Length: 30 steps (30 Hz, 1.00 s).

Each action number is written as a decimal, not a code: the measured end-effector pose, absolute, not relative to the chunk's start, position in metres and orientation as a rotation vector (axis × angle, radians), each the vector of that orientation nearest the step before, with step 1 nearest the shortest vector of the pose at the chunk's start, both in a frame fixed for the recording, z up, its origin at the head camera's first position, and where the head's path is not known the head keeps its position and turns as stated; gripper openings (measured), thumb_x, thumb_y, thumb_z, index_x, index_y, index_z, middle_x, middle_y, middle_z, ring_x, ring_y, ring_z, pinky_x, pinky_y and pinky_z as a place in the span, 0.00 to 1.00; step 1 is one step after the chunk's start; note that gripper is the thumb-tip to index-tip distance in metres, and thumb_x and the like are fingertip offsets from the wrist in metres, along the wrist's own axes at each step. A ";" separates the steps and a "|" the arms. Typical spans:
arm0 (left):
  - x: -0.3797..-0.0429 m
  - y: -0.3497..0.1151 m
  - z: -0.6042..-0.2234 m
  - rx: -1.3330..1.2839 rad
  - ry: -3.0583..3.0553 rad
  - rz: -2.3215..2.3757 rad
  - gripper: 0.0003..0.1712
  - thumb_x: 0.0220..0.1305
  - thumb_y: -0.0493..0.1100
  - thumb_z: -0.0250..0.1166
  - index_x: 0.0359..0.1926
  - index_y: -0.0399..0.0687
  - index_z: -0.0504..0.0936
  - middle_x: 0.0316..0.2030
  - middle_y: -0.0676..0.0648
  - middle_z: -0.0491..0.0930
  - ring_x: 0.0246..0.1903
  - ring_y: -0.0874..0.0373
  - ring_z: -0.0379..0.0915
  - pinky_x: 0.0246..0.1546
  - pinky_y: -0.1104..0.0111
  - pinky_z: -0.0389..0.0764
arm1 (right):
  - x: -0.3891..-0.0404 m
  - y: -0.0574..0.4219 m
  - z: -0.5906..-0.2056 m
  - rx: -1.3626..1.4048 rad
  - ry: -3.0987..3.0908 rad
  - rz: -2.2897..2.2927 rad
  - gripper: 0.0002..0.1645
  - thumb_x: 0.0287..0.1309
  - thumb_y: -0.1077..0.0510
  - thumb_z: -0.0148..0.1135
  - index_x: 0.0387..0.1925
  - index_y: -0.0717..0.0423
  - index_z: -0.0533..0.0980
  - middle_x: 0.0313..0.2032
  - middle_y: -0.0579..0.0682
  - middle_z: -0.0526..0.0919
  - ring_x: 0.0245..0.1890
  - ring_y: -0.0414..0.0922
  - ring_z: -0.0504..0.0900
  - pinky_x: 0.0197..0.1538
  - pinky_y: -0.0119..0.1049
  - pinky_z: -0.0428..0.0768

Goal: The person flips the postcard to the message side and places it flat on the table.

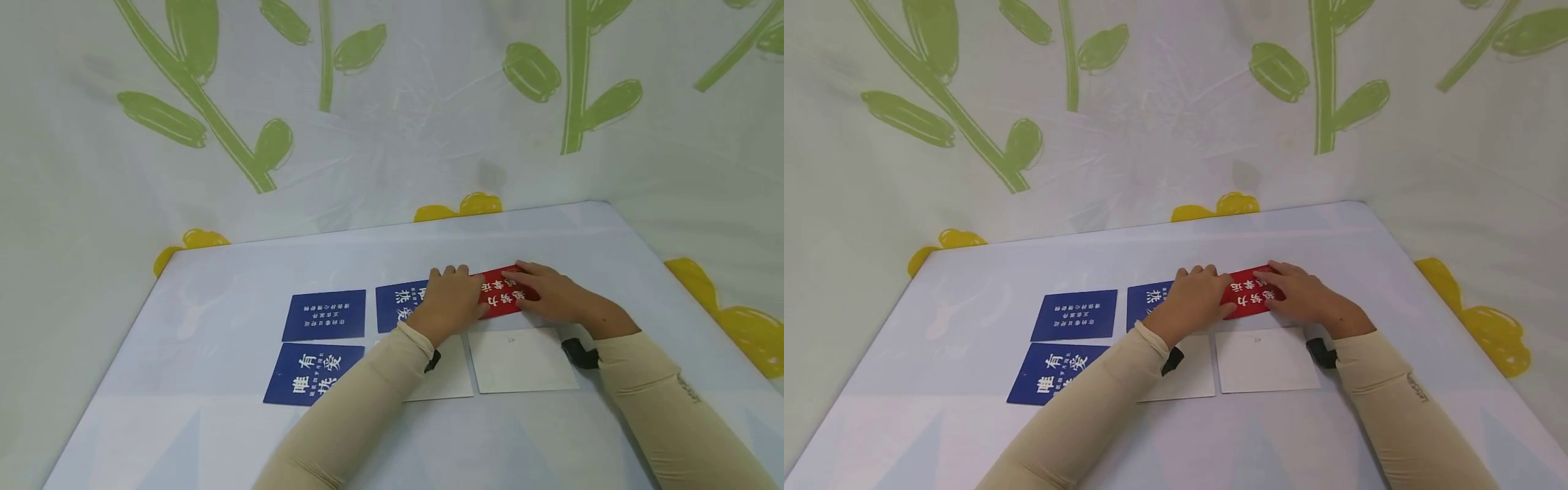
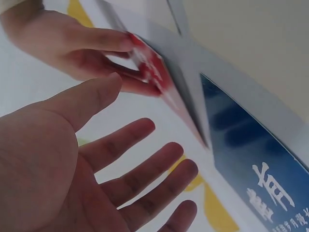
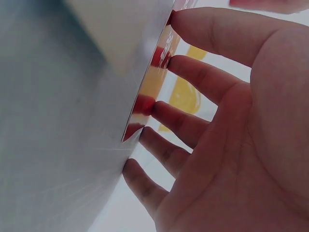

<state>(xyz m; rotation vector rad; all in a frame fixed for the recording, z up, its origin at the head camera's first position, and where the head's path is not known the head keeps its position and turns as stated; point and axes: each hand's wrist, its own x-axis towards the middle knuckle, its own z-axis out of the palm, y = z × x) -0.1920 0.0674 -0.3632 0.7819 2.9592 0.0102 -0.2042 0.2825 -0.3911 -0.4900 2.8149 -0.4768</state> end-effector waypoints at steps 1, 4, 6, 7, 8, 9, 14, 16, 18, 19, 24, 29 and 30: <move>-0.194 0.068 -0.364 0.777 2.959 0.003 0.32 0.65 0.63 0.64 0.65 0.57 0.75 0.57 0.49 0.80 0.57 0.52 0.75 0.63 0.53 0.74 | -0.204 0.282 -0.391 -0.490 2.817 -0.474 0.42 0.60 0.54 0.66 0.73 0.56 0.63 0.73 0.68 0.57 0.71 0.70 0.56 0.61 0.71 0.70; -0.199 0.071 -0.366 0.761 2.962 -0.003 0.33 0.65 0.64 0.64 0.66 0.56 0.75 0.57 0.49 0.80 0.57 0.52 0.75 0.63 0.53 0.74 | -0.204 0.282 -0.390 -0.489 2.819 -0.463 0.42 0.59 0.53 0.67 0.73 0.56 0.63 0.73 0.68 0.57 0.71 0.70 0.56 0.61 0.72 0.69; -0.203 0.072 -0.368 0.743 2.961 0.003 0.34 0.64 0.64 0.64 0.66 0.56 0.75 0.57 0.49 0.80 0.56 0.52 0.75 0.64 0.53 0.73 | -0.204 0.282 -0.389 -0.491 2.820 -0.457 0.42 0.59 0.53 0.67 0.73 0.56 0.64 0.73 0.68 0.58 0.70 0.70 0.57 0.61 0.72 0.69; -0.205 0.073 -0.369 0.734 2.960 0.006 0.34 0.63 0.65 0.65 0.65 0.56 0.75 0.57 0.49 0.80 0.56 0.52 0.75 0.64 0.53 0.73 | -0.204 0.281 -0.389 -0.489 2.819 -0.456 0.42 0.59 0.53 0.67 0.73 0.56 0.64 0.73 0.68 0.58 0.71 0.70 0.57 0.61 0.72 0.69; -0.206 0.074 -0.370 0.725 2.959 0.006 0.35 0.63 0.65 0.65 0.65 0.56 0.75 0.56 0.49 0.80 0.56 0.52 0.74 0.64 0.54 0.73 | -0.204 0.281 -0.389 -0.491 2.818 -0.456 0.42 0.59 0.53 0.67 0.73 0.56 0.64 0.73 0.68 0.58 0.70 0.70 0.57 0.61 0.72 0.69; -0.208 0.075 -0.371 0.718 2.958 0.000 0.35 0.62 0.65 0.66 0.65 0.56 0.76 0.56 0.49 0.81 0.56 0.53 0.74 0.64 0.54 0.73 | -0.205 0.281 -0.389 -0.492 2.817 -0.459 0.42 0.59 0.53 0.67 0.73 0.55 0.64 0.73 0.68 0.58 0.71 0.70 0.57 0.61 0.71 0.70; -0.213 0.079 -0.374 0.714 2.952 -0.048 0.37 0.59 0.67 0.67 0.64 0.56 0.76 0.55 0.49 0.81 0.55 0.53 0.73 0.65 0.52 0.71 | -0.205 0.282 -0.390 -0.497 2.820 -0.460 0.42 0.59 0.53 0.67 0.73 0.55 0.64 0.73 0.68 0.58 0.70 0.70 0.57 0.60 0.72 0.69; -0.214 0.080 -0.374 0.720 2.954 -0.059 0.37 0.59 0.68 0.67 0.64 0.56 0.77 0.55 0.49 0.81 0.55 0.53 0.74 0.65 0.52 0.71 | -0.205 0.282 -0.391 -0.497 2.821 -0.455 0.42 0.59 0.53 0.68 0.72 0.55 0.64 0.73 0.68 0.58 0.70 0.70 0.57 0.60 0.72 0.69; -0.214 0.080 -0.374 0.725 2.956 -0.072 0.38 0.58 0.68 0.68 0.64 0.56 0.77 0.55 0.49 0.81 0.55 0.53 0.74 0.65 0.51 0.70 | -0.205 0.282 -0.391 -0.497 2.823 -0.455 0.42 0.59 0.53 0.68 0.72 0.55 0.65 0.73 0.68 0.58 0.70 0.70 0.57 0.60 0.72 0.70; -0.215 0.081 -0.374 0.727 2.956 -0.075 0.38 0.58 0.68 0.68 0.64 0.56 0.77 0.55 0.49 0.81 0.54 0.53 0.74 0.65 0.51 0.70 | -0.206 0.282 -0.391 -0.497 2.824 -0.454 0.42 0.59 0.53 0.68 0.72 0.55 0.65 0.73 0.68 0.59 0.70 0.70 0.58 0.60 0.71 0.70; -0.216 0.082 -0.375 0.732 2.962 -0.072 0.38 0.56 0.68 0.69 0.63 0.56 0.78 0.55 0.49 0.81 0.55 0.53 0.74 0.66 0.51 0.70 | -0.206 0.283 -0.393 -0.487 2.827 -0.451 0.42 0.59 0.52 0.68 0.73 0.54 0.64 0.73 0.68 0.58 0.71 0.70 0.57 0.60 0.72 0.69; -0.215 0.081 -0.373 0.732 2.971 -0.063 0.39 0.55 0.69 0.70 0.63 0.56 0.78 0.55 0.49 0.82 0.55 0.53 0.74 0.65 0.51 0.71 | -0.207 0.283 -0.392 -0.476 2.824 -0.462 0.42 0.59 0.53 0.67 0.73 0.55 0.64 0.73 0.68 0.58 0.71 0.70 0.57 0.60 0.72 0.69; -0.215 0.081 -0.372 0.731 2.973 -0.066 0.39 0.55 0.69 0.70 0.62 0.56 0.78 0.54 0.50 0.82 0.55 0.53 0.74 0.65 0.51 0.71 | -0.207 0.282 -0.392 -0.471 2.822 -0.466 0.42 0.59 0.54 0.67 0.73 0.55 0.64 0.73 0.68 0.58 0.71 0.69 0.57 0.60 0.72 0.70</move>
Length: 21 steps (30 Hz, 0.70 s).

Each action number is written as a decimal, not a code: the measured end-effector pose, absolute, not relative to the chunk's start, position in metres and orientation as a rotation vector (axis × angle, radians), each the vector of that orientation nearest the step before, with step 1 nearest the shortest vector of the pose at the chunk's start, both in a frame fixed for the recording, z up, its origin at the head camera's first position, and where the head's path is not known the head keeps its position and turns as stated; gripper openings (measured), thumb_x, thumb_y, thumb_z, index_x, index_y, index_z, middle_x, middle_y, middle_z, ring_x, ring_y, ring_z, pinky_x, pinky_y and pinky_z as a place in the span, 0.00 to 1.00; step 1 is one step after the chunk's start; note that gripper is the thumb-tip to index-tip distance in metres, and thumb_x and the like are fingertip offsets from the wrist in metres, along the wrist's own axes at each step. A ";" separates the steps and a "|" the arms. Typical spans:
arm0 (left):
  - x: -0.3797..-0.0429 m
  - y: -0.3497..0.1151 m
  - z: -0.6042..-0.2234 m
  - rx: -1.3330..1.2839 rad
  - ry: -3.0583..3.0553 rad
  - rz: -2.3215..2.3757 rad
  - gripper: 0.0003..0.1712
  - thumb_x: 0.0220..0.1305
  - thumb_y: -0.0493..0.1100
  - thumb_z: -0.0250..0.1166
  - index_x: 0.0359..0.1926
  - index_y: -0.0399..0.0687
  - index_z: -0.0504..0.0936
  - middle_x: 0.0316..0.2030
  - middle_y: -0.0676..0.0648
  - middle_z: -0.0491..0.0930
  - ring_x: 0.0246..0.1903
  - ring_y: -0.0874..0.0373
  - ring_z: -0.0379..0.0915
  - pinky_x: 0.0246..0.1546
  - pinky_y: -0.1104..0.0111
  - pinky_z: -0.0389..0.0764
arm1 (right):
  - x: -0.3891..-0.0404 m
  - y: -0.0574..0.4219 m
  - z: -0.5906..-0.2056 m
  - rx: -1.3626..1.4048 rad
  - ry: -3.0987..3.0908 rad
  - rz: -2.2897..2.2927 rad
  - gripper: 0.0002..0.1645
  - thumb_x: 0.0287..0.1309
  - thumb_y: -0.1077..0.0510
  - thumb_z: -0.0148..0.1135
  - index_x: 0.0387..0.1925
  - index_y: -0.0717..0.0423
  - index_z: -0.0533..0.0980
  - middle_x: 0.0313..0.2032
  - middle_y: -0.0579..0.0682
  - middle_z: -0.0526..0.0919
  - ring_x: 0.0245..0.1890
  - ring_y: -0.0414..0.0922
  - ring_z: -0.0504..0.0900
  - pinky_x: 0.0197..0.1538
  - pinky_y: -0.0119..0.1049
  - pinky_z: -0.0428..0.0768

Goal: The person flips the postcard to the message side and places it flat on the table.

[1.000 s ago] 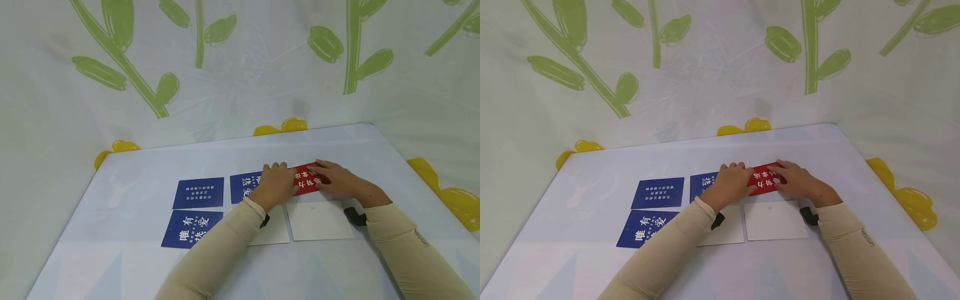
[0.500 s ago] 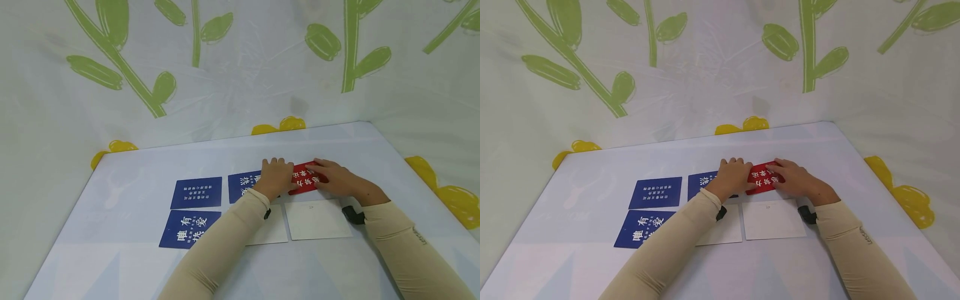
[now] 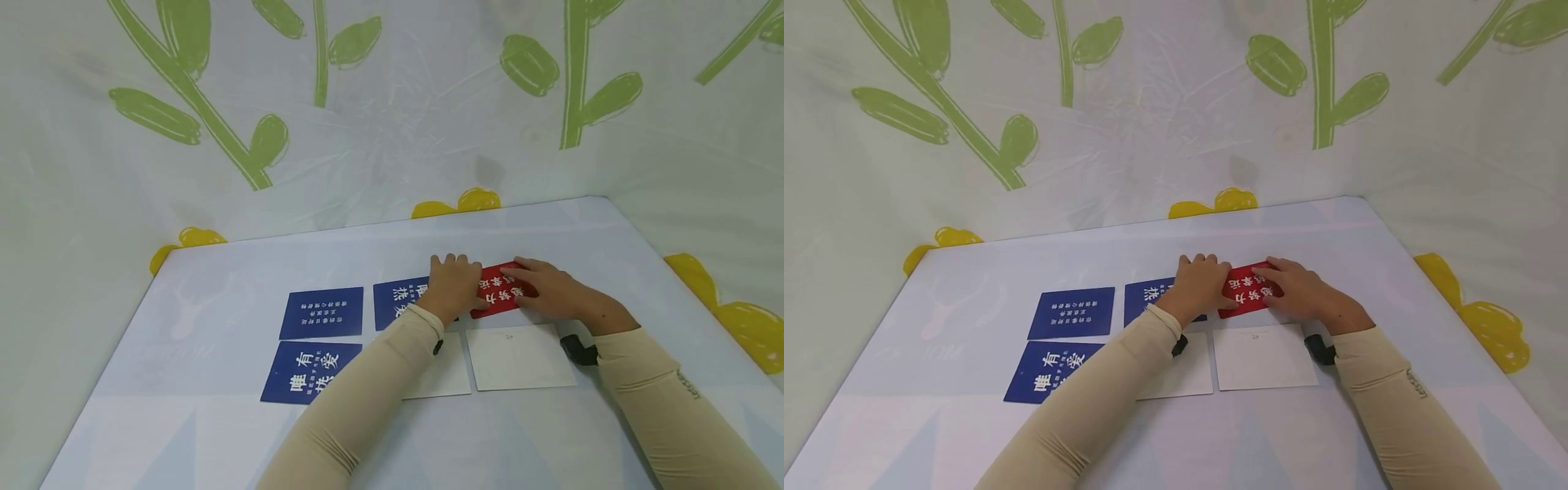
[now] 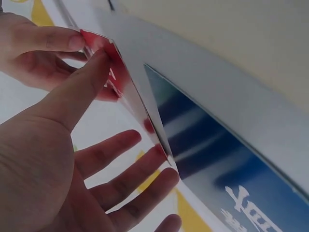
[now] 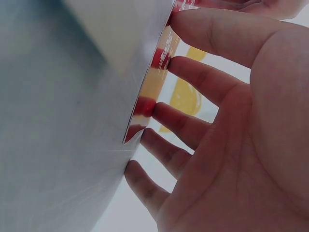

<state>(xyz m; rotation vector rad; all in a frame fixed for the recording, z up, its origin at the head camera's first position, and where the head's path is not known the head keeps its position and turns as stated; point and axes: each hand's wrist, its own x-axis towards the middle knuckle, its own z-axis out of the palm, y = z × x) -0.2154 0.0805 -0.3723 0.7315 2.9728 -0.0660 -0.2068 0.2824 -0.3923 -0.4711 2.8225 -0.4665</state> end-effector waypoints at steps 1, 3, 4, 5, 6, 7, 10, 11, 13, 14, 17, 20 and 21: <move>-0.216 0.080 -0.372 0.729 2.976 -0.071 0.39 0.55 0.69 0.70 0.62 0.56 0.78 0.55 0.50 0.82 0.55 0.53 0.74 0.65 0.51 0.70 | -0.207 0.282 -0.392 -0.469 2.823 -0.465 0.42 0.58 0.54 0.68 0.73 0.55 0.64 0.73 0.68 0.58 0.71 0.69 0.57 0.60 0.72 0.70; -0.216 0.080 -0.372 0.727 2.977 -0.074 0.39 0.54 0.70 0.69 0.62 0.57 0.79 0.54 0.50 0.82 0.55 0.53 0.74 0.65 0.51 0.70 | -0.207 0.282 -0.392 -0.464 2.824 -0.462 0.43 0.58 0.54 0.68 0.73 0.55 0.64 0.73 0.68 0.58 0.70 0.70 0.57 0.60 0.71 0.70; -0.217 0.080 -0.372 0.725 2.976 -0.075 0.39 0.54 0.70 0.69 0.62 0.57 0.78 0.55 0.50 0.82 0.55 0.53 0.74 0.65 0.51 0.70 | -0.208 0.282 -0.392 -0.462 2.824 -0.462 0.43 0.58 0.54 0.68 0.73 0.55 0.64 0.73 0.68 0.58 0.71 0.70 0.57 0.60 0.71 0.71; -0.217 0.080 -0.373 0.721 2.975 -0.072 0.39 0.54 0.70 0.69 0.63 0.57 0.78 0.55 0.50 0.82 0.56 0.53 0.74 0.66 0.51 0.70 | -0.208 0.282 -0.393 -0.466 2.825 -0.463 0.43 0.58 0.54 0.68 0.73 0.55 0.64 0.73 0.68 0.58 0.70 0.70 0.57 0.59 0.71 0.71; -0.217 0.080 -0.373 0.719 2.972 -0.068 0.40 0.54 0.70 0.69 0.63 0.57 0.78 0.55 0.50 0.81 0.56 0.53 0.74 0.65 0.51 0.70 | -0.208 0.282 -0.392 -0.465 2.826 -0.466 0.43 0.57 0.54 0.68 0.73 0.55 0.64 0.73 0.68 0.58 0.70 0.70 0.58 0.59 0.70 0.72; -0.218 0.081 -0.374 0.716 2.970 -0.064 0.40 0.54 0.70 0.69 0.63 0.57 0.78 0.55 0.50 0.81 0.56 0.53 0.73 0.65 0.52 0.71 | -0.207 0.282 -0.392 -0.468 2.827 -0.469 0.43 0.57 0.54 0.68 0.73 0.55 0.64 0.73 0.68 0.59 0.70 0.70 0.58 0.59 0.70 0.72; -0.218 0.081 -0.374 0.707 2.968 -0.043 0.40 0.54 0.69 0.70 0.63 0.57 0.77 0.56 0.49 0.80 0.56 0.53 0.73 0.65 0.52 0.71 | -0.208 0.282 -0.392 -0.470 2.825 -0.493 0.44 0.57 0.55 0.69 0.73 0.55 0.64 0.73 0.68 0.59 0.70 0.69 0.58 0.59 0.69 0.74; -0.218 0.081 -0.374 0.704 2.969 -0.037 0.40 0.54 0.69 0.70 0.63 0.56 0.77 0.56 0.49 0.80 0.56 0.53 0.73 0.64 0.52 0.71 | -0.208 0.282 -0.392 -0.469 2.823 -0.505 0.44 0.56 0.55 0.70 0.73 0.55 0.63 0.72 0.68 0.59 0.70 0.69 0.58 0.58 0.68 0.74; -0.217 0.081 -0.374 0.701 2.970 -0.028 0.40 0.54 0.69 0.70 0.64 0.56 0.77 0.56 0.49 0.80 0.57 0.53 0.73 0.64 0.52 0.72 | -0.208 0.282 -0.392 -0.467 2.822 -0.519 0.46 0.55 0.55 0.70 0.73 0.54 0.63 0.72 0.68 0.59 0.70 0.69 0.58 0.58 0.67 0.75; -0.217 0.081 -0.374 0.698 2.970 -0.022 0.41 0.54 0.69 0.70 0.64 0.56 0.77 0.57 0.49 0.80 0.57 0.52 0.72 0.64 0.52 0.72 | -0.208 0.282 -0.393 -0.468 2.823 -0.523 0.46 0.55 0.55 0.71 0.73 0.53 0.62 0.72 0.68 0.59 0.70 0.69 0.58 0.58 0.67 0.75; -0.217 0.081 -0.374 0.692 2.971 -0.022 0.41 0.54 0.69 0.70 0.65 0.57 0.76 0.57 0.49 0.79 0.57 0.53 0.72 0.63 0.53 0.73 | -0.209 0.282 -0.393 -0.471 2.825 -0.527 0.48 0.54 0.55 0.71 0.74 0.52 0.61 0.73 0.67 0.57 0.70 0.70 0.57 0.58 0.67 0.75; -0.216 0.081 -0.373 0.688 2.977 -0.027 0.41 0.54 0.69 0.70 0.65 0.57 0.75 0.58 0.49 0.78 0.58 0.52 0.72 0.63 0.54 0.73 | -0.209 0.283 -0.393 -0.468 2.825 -0.529 0.48 0.55 0.56 0.70 0.75 0.52 0.59 0.74 0.68 0.54 0.71 0.71 0.55 0.60 0.68 0.72; -0.215 0.081 -0.373 0.688 2.980 -0.032 0.41 0.54 0.69 0.70 0.65 0.57 0.75 0.58 0.49 0.78 0.58 0.52 0.72 0.62 0.54 0.74 | -0.209 0.283 -0.394 -0.464 2.824 -0.533 0.49 0.55 0.56 0.70 0.75 0.53 0.58 0.75 0.69 0.52 0.71 0.71 0.55 0.60 0.69 0.72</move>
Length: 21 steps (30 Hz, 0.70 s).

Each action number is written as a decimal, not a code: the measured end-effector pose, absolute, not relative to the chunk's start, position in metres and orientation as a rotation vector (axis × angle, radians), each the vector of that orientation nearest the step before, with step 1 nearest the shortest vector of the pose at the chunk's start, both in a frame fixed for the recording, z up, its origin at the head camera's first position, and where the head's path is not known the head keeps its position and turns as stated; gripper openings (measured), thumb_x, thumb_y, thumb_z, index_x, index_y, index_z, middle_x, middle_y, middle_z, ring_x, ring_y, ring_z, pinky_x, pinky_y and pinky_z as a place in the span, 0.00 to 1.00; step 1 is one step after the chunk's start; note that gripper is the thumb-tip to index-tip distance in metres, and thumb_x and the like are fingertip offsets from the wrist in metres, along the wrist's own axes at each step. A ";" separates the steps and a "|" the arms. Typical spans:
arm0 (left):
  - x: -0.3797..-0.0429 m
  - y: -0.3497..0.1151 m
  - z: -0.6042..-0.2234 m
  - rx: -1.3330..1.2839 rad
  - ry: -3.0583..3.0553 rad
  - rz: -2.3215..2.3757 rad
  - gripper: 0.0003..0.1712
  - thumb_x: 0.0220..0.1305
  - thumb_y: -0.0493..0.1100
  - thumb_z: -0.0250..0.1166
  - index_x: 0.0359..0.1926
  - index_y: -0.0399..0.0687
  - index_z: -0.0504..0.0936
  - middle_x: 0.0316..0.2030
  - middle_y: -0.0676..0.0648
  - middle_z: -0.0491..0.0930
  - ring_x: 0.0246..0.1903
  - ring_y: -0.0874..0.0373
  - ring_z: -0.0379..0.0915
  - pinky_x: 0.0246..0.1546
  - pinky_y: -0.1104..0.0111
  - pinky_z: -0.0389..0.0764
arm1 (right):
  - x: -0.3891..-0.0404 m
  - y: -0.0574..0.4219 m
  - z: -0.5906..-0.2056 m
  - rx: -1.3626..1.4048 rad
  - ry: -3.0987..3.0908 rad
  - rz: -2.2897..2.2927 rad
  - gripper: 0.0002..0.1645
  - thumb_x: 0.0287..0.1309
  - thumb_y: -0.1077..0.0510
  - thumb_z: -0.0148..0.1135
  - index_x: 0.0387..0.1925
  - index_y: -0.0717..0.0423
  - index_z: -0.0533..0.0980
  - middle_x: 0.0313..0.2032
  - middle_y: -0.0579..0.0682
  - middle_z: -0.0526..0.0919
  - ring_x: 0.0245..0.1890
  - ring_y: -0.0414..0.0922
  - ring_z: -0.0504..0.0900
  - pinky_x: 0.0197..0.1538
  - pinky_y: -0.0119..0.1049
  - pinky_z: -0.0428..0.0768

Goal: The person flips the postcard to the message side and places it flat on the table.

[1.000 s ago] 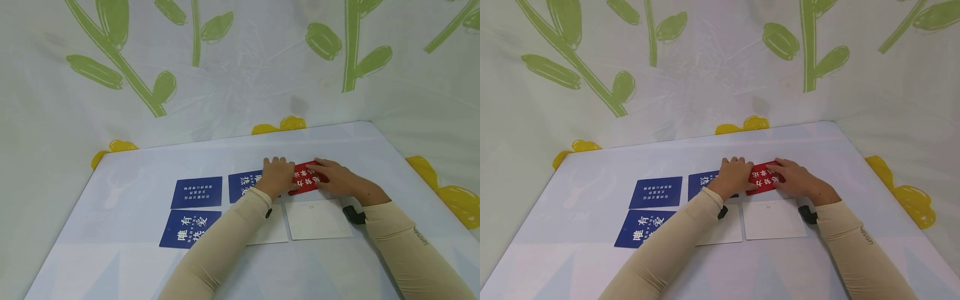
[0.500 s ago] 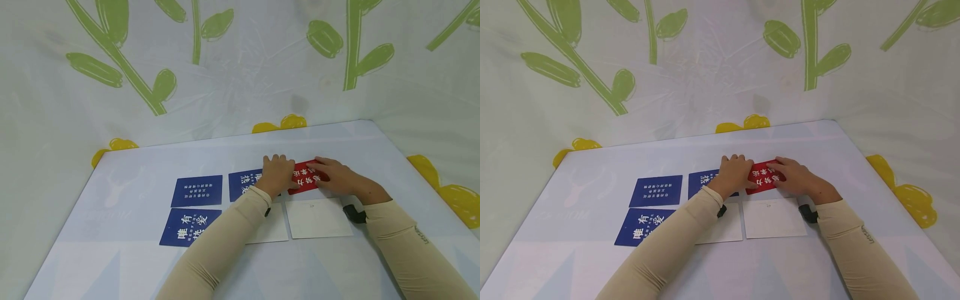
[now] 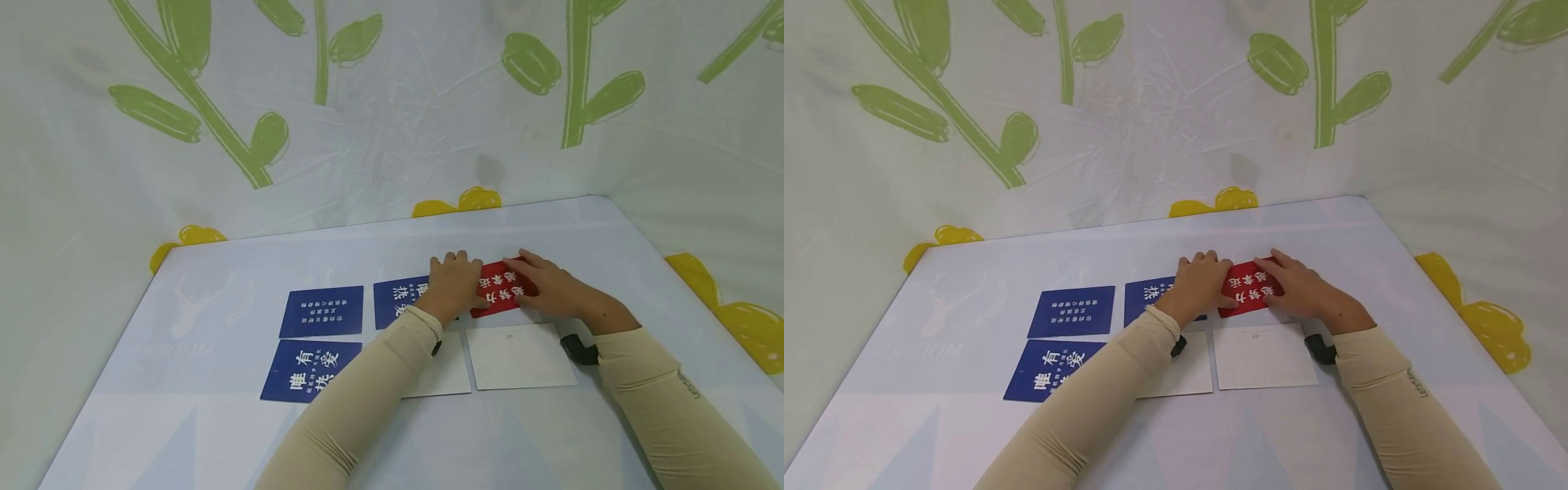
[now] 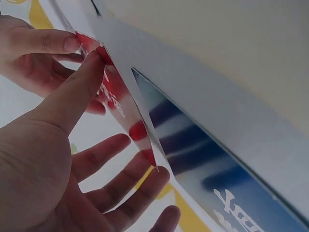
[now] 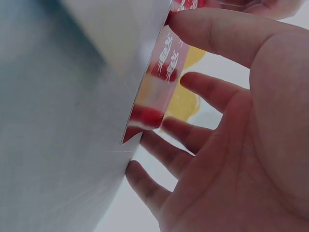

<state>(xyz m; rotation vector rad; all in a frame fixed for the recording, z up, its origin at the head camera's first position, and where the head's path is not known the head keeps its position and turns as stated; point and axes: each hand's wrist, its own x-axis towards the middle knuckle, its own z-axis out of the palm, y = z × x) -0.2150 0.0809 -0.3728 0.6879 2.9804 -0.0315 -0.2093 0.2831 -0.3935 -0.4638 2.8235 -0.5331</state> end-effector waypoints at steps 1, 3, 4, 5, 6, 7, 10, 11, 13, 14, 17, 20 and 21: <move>-0.215 0.081 -0.373 0.688 2.984 -0.035 0.41 0.54 0.69 0.70 0.65 0.57 0.75 0.58 0.49 0.78 0.58 0.52 0.73 0.62 0.54 0.74 | -0.209 0.283 -0.394 -0.459 2.822 -0.537 0.49 0.55 0.57 0.70 0.76 0.53 0.57 0.75 0.69 0.51 0.72 0.72 0.54 0.60 0.69 0.71; -0.214 0.081 -0.372 0.690 2.992 -0.037 0.42 0.54 0.69 0.70 0.65 0.57 0.75 0.59 0.48 0.78 0.59 0.52 0.73 0.62 0.54 0.74 | -0.209 0.283 -0.394 -0.451 2.822 -0.552 0.51 0.54 0.57 0.70 0.76 0.54 0.56 0.75 0.70 0.51 0.72 0.72 0.54 0.61 0.69 0.71; -0.214 0.081 -0.372 0.690 2.995 -0.040 0.42 0.54 0.69 0.70 0.65 0.57 0.75 0.59 0.48 0.78 0.59 0.52 0.73 0.62 0.54 0.75 | -0.209 0.283 -0.394 -0.450 2.822 -0.558 0.51 0.54 0.57 0.70 0.76 0.55 0.56 0.74 0.70 0.51 0.71 0.72 0.54 0.60 0.68 0.72; -0.213 0.081 -0.372 0.691 2.998 -0.042 0.42 0.54 0.69 0.70 0.66 0.57 0.75 0.59 0.48 0.78 0.59 0.52 0.73 0.62 0.54 0.75 | -0.209 0.284 -0.394 -0.450 2.824 -0.563 0.52 0.53 0.57 0.71 0.76 0.55 0.56 0.74 0.70 0.52 0.71 0.71 0.54 0.60 0.67 0.73; -0.213 0.081 -0.372 0.690 3.000 -0.042 0.42 0.54 0.69 0.70 0.66 0.57 0.75 0.59 0.48 0.78 0.59 0.52 0.73 0.62 0.54 0.75 | -0.209 0.284 -0.393 -0.453 2.828 -0.566 0.53 0.53 0.57 0.72 0.76 0.56 0.56 0.73 0.70 0.53 0.71 0.71 0.55 0.60 0.67 0.73; -0.213 0.081 -0.372 0.688 3.002 -0.040 0.42 0.53 0.69 0.71 0.66 0.57 0.75 0.59 0.48 0.77 0.59 0.52 0.73 0.62 0.54 0.75 | -0.209 0.284 -0.393 -0.454 2.832 -0.571 0.53 0.52 0.57 0.72 0.76 0.56 0.56 0.73 0.70 0.54 0.71 0.70 0.55 0.59 0.66 0.74; -0.214 0.082 -0.373 0.683 3.001 -0.035 0.43 0.53 0.69 0.71 0.66 0.57 0.74 0.59 0.48 0.77 0.59 0.52 0.72 0.62 0.54 0.75 | -0.210 0.285 -0.392 -0.449 2.839 -0.590 0.54 0.51 0.57 0.74 0.76 0.55 0.56 0.72 0.69 0.54 0.69 0.69 0.57 0.58 0.65 0.76; -0.214 0.082 -0.374 0.681 3.001 -0.031 0.43 0.53 0.69 0.71 0.66 0.57 0.74 0.59 0.48 0.77 0.59 0.52 0.72 0.62 0.54 0.75 | -0.210 0.285 -0.392 -0.443 2.839 -0.597 0.54 0.51 0.57 0.74 0.76 0.54 0.56 0.72 0.69 0.54 0.69 0.69 0.58 0.58 0.64 0.76; -0.215 0.083 -0.375 0.680 3.003 -0.025 0.43 0.53 0.68 0.71 0.66 0.57 0.74 0.59 0.48 0.77 0.60 0.52 0.72 0.62 0.54 0.74 | -0.210 0.284 -0.391 -0.423 2.836 -0.614 0.54 0.51 0.58 0.74 0.76 0.53 0.57 0.71 0.69 0.53 0.68 0.69 0.59 0.58 0.64 0.75; -0.215 0.083 -0.376 0.682 3.005 -0.024 0.43 0.53 0.68 0.72 0.66 0.57 0.74 0.59 0.48 0.76 0.60 0.52 0.72 0.62 0.54 0.74 | -0.210 0.283 -0.390 -0.413 2.837 -0.619 0.54 0.51 0.58 0.75 0.76 0.52 0.57 0.71 0.69 0.53 0.68 0.69 0.60 0.58 0.64 0.75; -0.215 0.083 -0.378 0.689 3.021 -0.023 0.44 0.52 0.68 0.72 0.67 0.57 0.73 0.59 0.48 0.76 0.60 0.52 0.71 0.62 0.54 0.74 | -0.211 0.282 -0.389 -0.394 2.847 -0.627 0.55 0.50 0.58 0.76 0.76 0.53 0.57 0.70 0.69 0.53 0.66 0.70 0.62 0.58 0.63 0.76; -0.214 0.083 -0.379 0.698 3.044 -0.015 0.44 0.52 0.67 0.73 0.67 0.57 0.74 0.59 0.47 0.76 0.60 0.52 0.71 0.62 0.55 0.75 | -0.211 0.281 -0.389 -0.395 2.868 -0.619 0.54 0.49 0.58 0.77 0.75 0.54 0.59 0.69 0.70 0.54 0.64 0.70 0.65 0.56 0.62 0.77; -0.213 0.083 -0.379 0.702 3.050 -0.013 0.44 0.52 0.67 0.73 0.67 0.57 0.74 0.59 0.47 0.76 0.60 0.52 0.71 0.62 0.55 0.75 | -0.211 0.282 -0.389 -0.399 2.876 -0.614 0.54 0.49 0.58 0.77 0.75 0.54 0.59 0.69 0.70 0.55 0.64 0.69 0.65 0.56 0.61 0.77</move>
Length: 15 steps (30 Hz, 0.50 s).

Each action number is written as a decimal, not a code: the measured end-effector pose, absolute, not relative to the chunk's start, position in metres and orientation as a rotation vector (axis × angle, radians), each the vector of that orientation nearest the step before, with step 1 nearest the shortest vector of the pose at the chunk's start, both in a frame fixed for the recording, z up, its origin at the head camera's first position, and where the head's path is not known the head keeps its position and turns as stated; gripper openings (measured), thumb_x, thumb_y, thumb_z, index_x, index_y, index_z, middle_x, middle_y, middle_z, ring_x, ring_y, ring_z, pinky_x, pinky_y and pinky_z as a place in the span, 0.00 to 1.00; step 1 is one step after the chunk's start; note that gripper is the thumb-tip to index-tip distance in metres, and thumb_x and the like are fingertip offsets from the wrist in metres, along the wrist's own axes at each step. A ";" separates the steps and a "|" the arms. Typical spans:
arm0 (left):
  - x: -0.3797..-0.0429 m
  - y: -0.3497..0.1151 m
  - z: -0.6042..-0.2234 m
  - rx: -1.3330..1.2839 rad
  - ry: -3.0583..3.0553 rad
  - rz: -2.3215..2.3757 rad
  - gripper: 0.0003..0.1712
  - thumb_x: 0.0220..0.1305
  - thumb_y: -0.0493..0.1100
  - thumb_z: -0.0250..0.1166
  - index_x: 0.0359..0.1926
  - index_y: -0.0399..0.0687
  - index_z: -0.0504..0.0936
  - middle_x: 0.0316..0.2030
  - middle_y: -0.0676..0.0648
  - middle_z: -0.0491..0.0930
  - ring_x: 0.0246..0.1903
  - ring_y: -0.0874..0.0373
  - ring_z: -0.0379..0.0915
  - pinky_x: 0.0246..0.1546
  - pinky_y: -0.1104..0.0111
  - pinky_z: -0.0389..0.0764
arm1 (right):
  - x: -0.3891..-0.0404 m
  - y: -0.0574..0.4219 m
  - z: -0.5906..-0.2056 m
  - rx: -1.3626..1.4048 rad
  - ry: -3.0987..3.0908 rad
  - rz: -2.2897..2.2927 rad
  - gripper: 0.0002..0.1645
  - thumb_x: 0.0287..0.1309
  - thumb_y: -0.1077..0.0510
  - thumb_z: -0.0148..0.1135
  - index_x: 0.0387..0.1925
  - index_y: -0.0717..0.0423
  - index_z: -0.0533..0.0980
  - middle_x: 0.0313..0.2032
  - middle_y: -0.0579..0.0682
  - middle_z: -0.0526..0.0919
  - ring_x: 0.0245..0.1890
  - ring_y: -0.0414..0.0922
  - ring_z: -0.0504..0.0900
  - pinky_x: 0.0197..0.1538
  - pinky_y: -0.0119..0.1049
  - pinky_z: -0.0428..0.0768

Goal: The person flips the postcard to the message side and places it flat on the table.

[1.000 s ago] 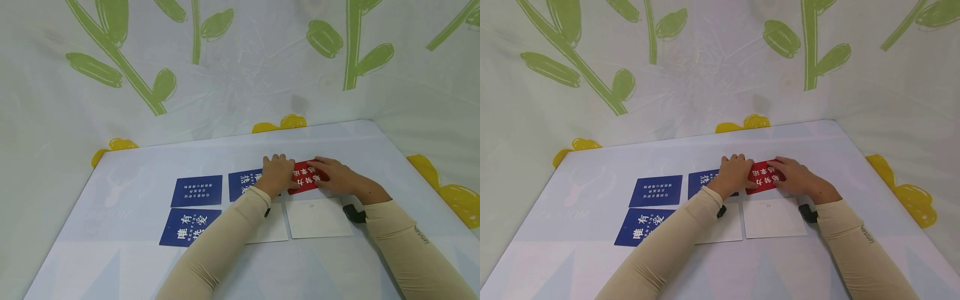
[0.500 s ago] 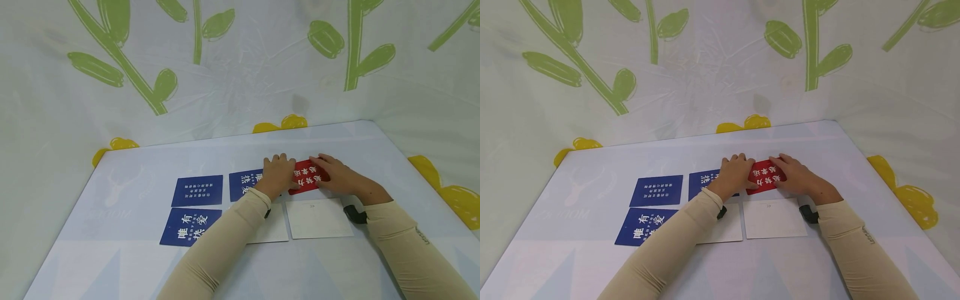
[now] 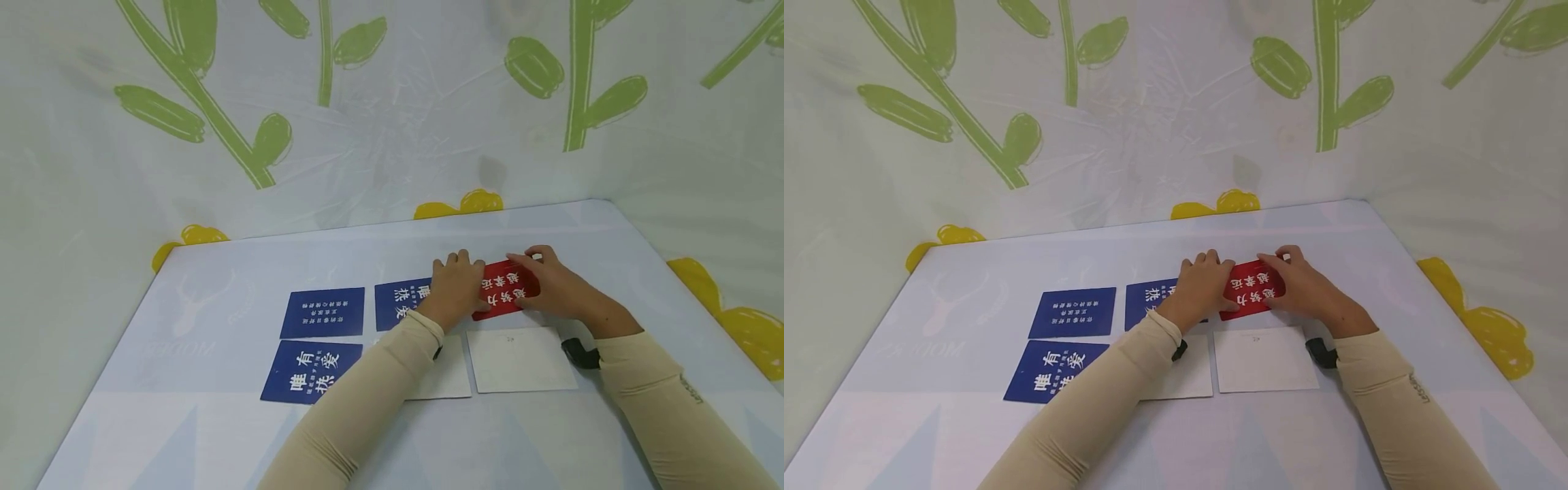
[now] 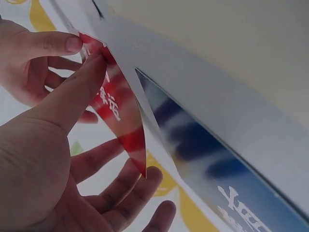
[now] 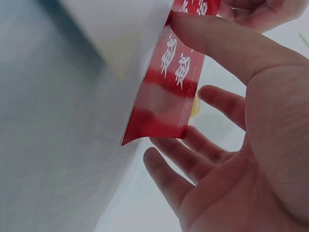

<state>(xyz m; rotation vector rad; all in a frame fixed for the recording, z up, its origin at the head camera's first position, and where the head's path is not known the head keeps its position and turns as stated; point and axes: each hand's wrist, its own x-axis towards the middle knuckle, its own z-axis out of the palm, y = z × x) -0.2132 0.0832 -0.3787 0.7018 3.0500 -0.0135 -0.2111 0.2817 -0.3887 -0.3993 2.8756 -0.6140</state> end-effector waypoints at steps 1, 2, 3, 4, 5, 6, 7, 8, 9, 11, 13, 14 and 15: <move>-0.213 0.083 -0.378 0.706 3.056 -0.013 0.44 0.52 0.67 0.73 0.67 0.57 0.74 0.58 0.47 0.76 0.60 0.52 0.71 0.62 0.55 0.75 | -0.211 0.282 -0.389 -0.403 2.882 -0.609 0.54 0.49 0.58 0.77 0.75 0.54 0.60 0.68 0.70 0.55 0.64 0.69 0.66 0.56 0.61 0.78; -0.213 0.083 -0.378 0.708 3.061 -0.012 0.44 0.52 0.67 0.73 0.67 0.57 0.74 0.58 0.47 0.76 0.59 0.52 0.72 0.62 0.55 0.75 | -0.211 0.282 -0.388 -0.407 2.888 -0.606 0.53 0.49 0.58 0.77 0.74 0.55 0.60 0.68 0.69 0.55 0.63 0.69 0.66 0.56 0.61 0.78; -0.212 0.083 -0.378 0.711 3.065 -0.009 0.44 0.52 0.67 0.73 0.67 0.57 0.74 0.58 0.47 0.76 0.59 0.52 0.72 0.61 0.55 0.75 | -0.211 0.282 -0.388 -0.410 2.894 -0.604 0.53 0.49 0.57 0.77 0.74 0.55 0.60 0.68 0.69 0.55 0.63 0.69 0.67 0.56 0.61 0.78; -0.212 0.083 -0.378 0.712 3.067 -0.008 0.44 0.52 0.67 0.73 0.67 0.57 0.74 0.58 0.47 0.76 0.59 0.52 0.72 0.61 0.55 0.75 | -0.210 0.282 -0.388 -0.410 2.898 -0.604 0.53 0.49 0.57 0.77 0.74 0.55 0.61 0.68 0.69 0.55 0.62 0.69 0.67 0.55 0.61 0.78; -0.211 0.083 -0.378 0.711 3.067 -0.009 0.44 0.52 0.67 0.73 0.67 0.57 0.74 0.58 0.47 0.76 0.59 0.52 0.72 0.61 0.55 0.75 | -0.210 0.281 -0.388 -0.407 2.901 -0.604 0.53 0.49 0.57 0.77 0.74 0.54 0.61 0.68 0.69 0.55 0.62 0.69 0.67 0.55 0.61 0.79; -0.211 0.082 -0.377 0.707 3.066 -0.008 0.44 0.52 0.67 0.73 0.67 0.57 0.73 0.58 0.47 0.76 0.59 0.52 0.72 0.62 0.55 0.75 | -0.210 0.281 -0.387 -0.402 2.903 -0.607 0.53 0.48 0.57 0.78 0.73 0.54 0.61 0.68 0.69 0.55 0.62 0.69 0.67 0.55 0.61 0.79; -0.210 0.082 -0.377 0.703 3.065 -0.006 0.44 0.53 0.67 0.73 0.67 0.57 0.73 0.58 0.47 0.75 0.59 0.52 0.72 0.62 0.55 0.75 | -0.210 0.281 -0.387 -0.394 2.904 -0.609 0.53 0.47 0.57 0.78 0.73 0.54 0.62 0.68 0.69 0.54 0.62 0.69 0.67 0.54 0.61 0.79; -0.209 0.082 -0.376 0.697 3.063 0.004 0.44 0.53 0.67 0.73 0.67 0.57 0.72 0.58 0.47 0.75 0.59 0.52 0.72 0.62 0.55 0.74 | -0.210 0.280 -0.387 -0.386 2.907 -0.611 0.53 0.47 0.57 0.79 0.73 0.54 0.62 0.69 0.69 0.54 0.63 0.69 0.67 0.54 0.61 0.79; -0.209 0.081 -0.376 0.695 3.060 0.013 0.44 0.53 0.66 0.73 0.68 0.57 0.72 0.58 0.47 0.75 0.59 0.52 0.72 0.62 0.55 0.74 | -0.210 0.279 -0.387 -0.376 2.906 -0.613 0.54 0.46 0.57 0.79 0.73 0.53 0.62 0.69 0.69 0.54 0.63 0.69 0.67 0.54 0.61 0.79; -0.208 0.080 -0.375 0.695 3.059 0.024 0.44 0.53 0.66 0.73 0.68 0.56 0.72 0.58 0.47 0.75 0.59 0.52 0.71 0.62 0.56 0.74 | -0.210 0.279 -0.386 -0.366 2.908 -0.614 0.54 0.45 0.57 0.80 0.72 0.53 0.61 0.70 0.69 0.53 0.63 0.70 0.66 0.54 0.62 0.79; -0.207 0.079 -0.374 0.700 3.061 0.039 0.45 0.53 0.66 0.73 0.69 0.56 0.71 0.58 0.47 0.75 0.58 0.53 0.71 0.61 0.56 0.74 | -0.210 0.279 -0.386 -0.363 2.905 -0.614 0.55 0.45 0.57 0.80 0.72 0.53 0.60 0.70 0.69 0.53 0.64 0.69 0.66 0.54 0.62 0.78; -0.207 0.079 -0.374 0.701 3.063 0.045 0.45 0.54 0.66 0.73 0.69 0.56 0.71 0.58 0.47 0.75 0.58 0.53 0.71 0.61 0.57 0.75 | -0.210 0.279 -0.386 -0.361 2.903 -0.617 0.55 0.45 0.57 0.80 0.72 0.53 0.59 0.70 0.69 0.53 0.64 0.69 0.66 0.54 0.62 0.78; -0.207 0.078 -0.374 0.704 3.066 0.045 0.45 0.54 0.65 0.73 0.69 0.56 0.70 0.58 0.47 0.75 0.58 0.53 0.71 0.60 0.57 0.75 | -0.210 0.280 -0.386 -0.359 2.900 -0.620 0.56 0.45 0.57 0.80 0.72 0.53 0.58 0.70 0.69 0.53 0.64 0.69 0.66 0.55 0.63 0.78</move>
